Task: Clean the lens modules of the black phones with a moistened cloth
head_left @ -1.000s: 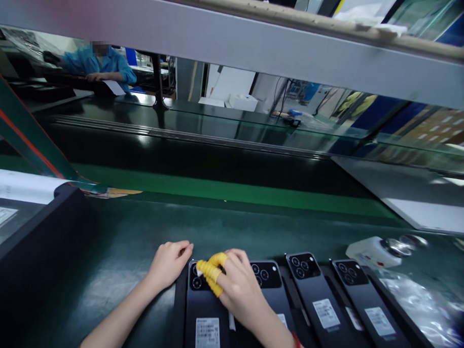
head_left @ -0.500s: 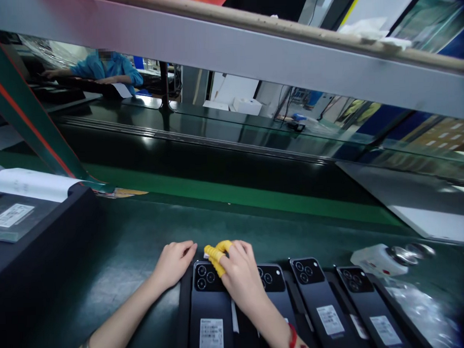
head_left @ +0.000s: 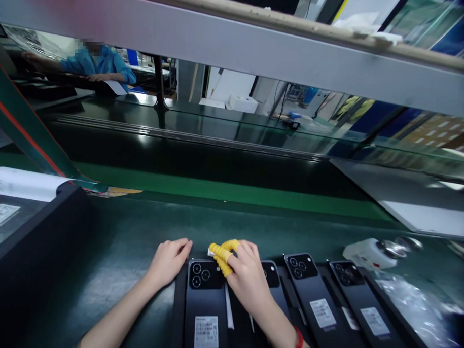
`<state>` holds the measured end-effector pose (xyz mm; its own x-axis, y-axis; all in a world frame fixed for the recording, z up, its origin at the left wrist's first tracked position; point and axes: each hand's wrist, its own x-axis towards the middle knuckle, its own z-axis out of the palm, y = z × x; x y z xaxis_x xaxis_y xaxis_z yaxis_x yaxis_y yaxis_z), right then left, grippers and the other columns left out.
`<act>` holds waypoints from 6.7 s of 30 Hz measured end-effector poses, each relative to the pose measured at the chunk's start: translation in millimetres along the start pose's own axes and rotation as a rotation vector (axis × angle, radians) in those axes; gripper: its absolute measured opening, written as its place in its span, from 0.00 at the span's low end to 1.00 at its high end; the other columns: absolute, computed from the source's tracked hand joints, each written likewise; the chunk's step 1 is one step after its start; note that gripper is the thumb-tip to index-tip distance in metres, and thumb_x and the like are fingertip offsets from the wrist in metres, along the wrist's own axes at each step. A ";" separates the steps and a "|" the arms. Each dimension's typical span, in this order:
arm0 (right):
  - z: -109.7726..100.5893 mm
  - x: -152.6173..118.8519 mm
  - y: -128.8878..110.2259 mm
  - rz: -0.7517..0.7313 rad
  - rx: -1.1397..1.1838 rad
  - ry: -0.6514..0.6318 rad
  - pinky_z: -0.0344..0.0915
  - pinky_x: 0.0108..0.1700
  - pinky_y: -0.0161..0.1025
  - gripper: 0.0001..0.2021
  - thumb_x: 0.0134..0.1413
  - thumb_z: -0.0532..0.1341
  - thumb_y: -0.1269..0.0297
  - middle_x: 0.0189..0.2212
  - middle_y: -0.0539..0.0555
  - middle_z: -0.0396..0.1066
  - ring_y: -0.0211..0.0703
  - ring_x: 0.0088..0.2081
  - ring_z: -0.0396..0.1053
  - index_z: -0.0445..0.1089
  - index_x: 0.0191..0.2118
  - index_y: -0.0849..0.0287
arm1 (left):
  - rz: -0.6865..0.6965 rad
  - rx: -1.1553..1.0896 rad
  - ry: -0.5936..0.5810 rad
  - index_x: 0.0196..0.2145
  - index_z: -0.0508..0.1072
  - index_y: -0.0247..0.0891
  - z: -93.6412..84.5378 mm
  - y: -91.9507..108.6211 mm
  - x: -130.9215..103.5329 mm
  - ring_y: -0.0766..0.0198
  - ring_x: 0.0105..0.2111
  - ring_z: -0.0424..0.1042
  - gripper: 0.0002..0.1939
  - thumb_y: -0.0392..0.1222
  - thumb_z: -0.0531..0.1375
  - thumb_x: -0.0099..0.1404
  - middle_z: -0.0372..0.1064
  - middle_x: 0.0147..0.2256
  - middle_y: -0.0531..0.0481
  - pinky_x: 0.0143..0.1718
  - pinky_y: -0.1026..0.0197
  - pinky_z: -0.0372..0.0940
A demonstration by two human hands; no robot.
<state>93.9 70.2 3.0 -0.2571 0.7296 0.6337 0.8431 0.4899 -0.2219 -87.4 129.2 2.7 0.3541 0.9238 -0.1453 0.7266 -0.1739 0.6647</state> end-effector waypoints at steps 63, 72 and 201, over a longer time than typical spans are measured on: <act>-12.6 2.1 11.0 -0.109 0.027 -0.221 0.57 0.36 0.41 0.21 0.43 0.54 0.86 0.31 0.55 0.66 0.46 0.35 0.58 0.74 0.37 0.56 | -0.009 0.062 -0.017 0.19 0.53 0.40 -1.5 3.9 3.5 0.62 0.23 0.59 0.19 0.52 0.40 0.61 0.55 0.19 0.52 0.29 0.61 0.46; -13.2 4.5 7.4 -0.162 0.024 -0.211 0.59 0.32 0.40 0.21 0.40 0.54 0.87 0.31 0.57 0.66 0.47 0.34 0.57 0.74 0.37 0.62 | -0.014 0.059 -0.019 0.20 0.53 0.40 -0.8 3.4 0.8 0.61 0.23 0.58 0.19 0.53 0.40 0.61 0.54 0.19 0.52 0.29 0.61 0.45; -48.4 4.4 46.9 0.241 0.144 -0.074 0.63 0.45 0.41 0.05 0.56 0.62 0.69 0.38 0.53 0.70 0.44 0.42 0.66 0.74 0.38 0.56 | 0.032 0.094 -0.013 0.21 0.54 0.40 -4.0 4.0 0.7 0.59 0.26 0.64 0.18 0.51 0.39 0.62 0.59 0.21 0.51 0.31 0.61 0.49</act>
<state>155.1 73.2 31.4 -0.0957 0.8635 0.4951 0.8095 0.3570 -0.4661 -86.6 130.5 8.1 0.3851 0.9129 -0.1353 0.7665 -0.2347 0.5978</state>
